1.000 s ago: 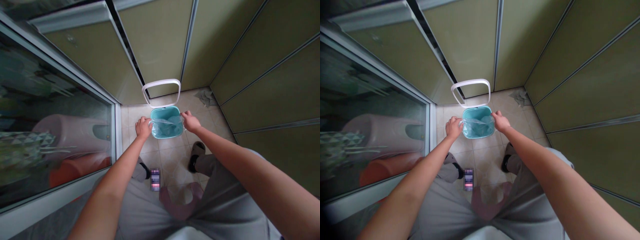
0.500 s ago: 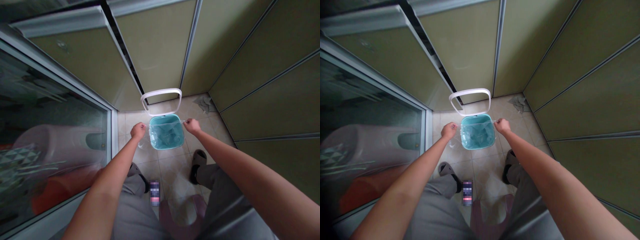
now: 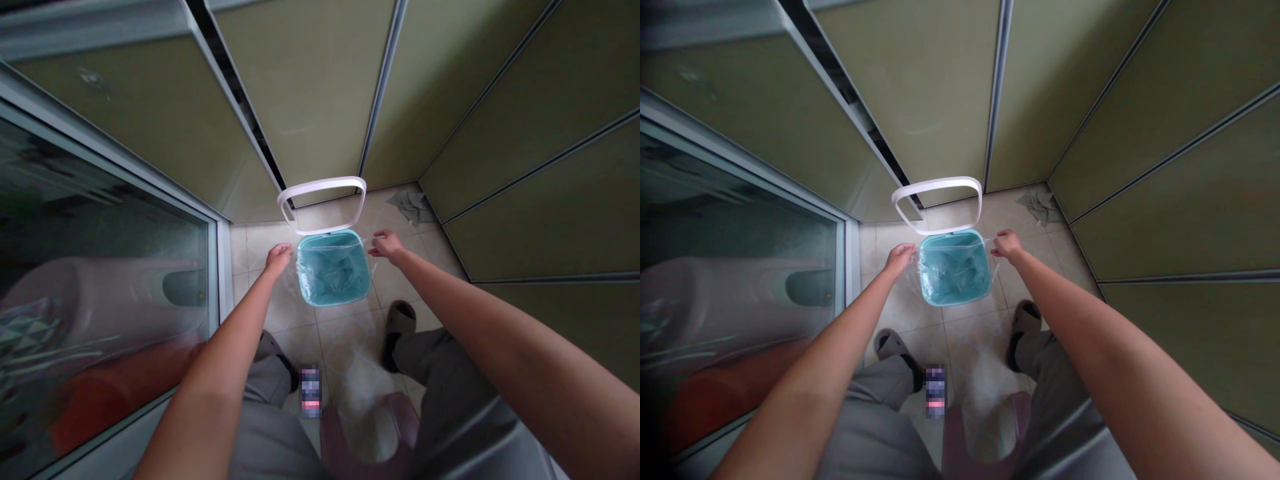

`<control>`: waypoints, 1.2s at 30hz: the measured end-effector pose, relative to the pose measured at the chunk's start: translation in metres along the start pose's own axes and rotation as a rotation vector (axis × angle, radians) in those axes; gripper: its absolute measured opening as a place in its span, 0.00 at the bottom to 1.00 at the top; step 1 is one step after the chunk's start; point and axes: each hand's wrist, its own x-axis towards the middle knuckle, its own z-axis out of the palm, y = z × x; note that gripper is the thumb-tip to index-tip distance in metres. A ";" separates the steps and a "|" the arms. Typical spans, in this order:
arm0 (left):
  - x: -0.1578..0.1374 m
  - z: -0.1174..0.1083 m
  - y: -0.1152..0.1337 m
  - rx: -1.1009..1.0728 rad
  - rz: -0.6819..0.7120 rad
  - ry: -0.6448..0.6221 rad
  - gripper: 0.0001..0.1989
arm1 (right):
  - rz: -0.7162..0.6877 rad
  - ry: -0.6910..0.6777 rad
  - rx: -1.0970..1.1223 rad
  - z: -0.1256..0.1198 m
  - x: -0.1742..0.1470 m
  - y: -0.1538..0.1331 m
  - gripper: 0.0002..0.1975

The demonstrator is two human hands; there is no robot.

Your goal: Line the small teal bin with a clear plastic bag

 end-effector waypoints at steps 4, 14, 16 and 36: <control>-0.008 -0.013 0.009 -0.124 -0.130 -0.154 0.29 | -0.352 0.063 -0.341 -0.004 -0.011 0.001 0.33; -0.013 -0.016 0.012 -0.063 0.029 -0.297 0.31 | -0.578 0.083 -0.766 0.002 -0.029 -0.008 0.15; -0.009 -0.017 0.009 -0.063 0.052 -0.283 0.31 | -0.543 0.087 -0.775 0.003 -0.025 -0.009 0.15; 0.018 0.000 0.003 -0.113 0.029 -0.188 0.18 | -0.336 0.021 -0.609 0.028 0.035 -0.034 0.15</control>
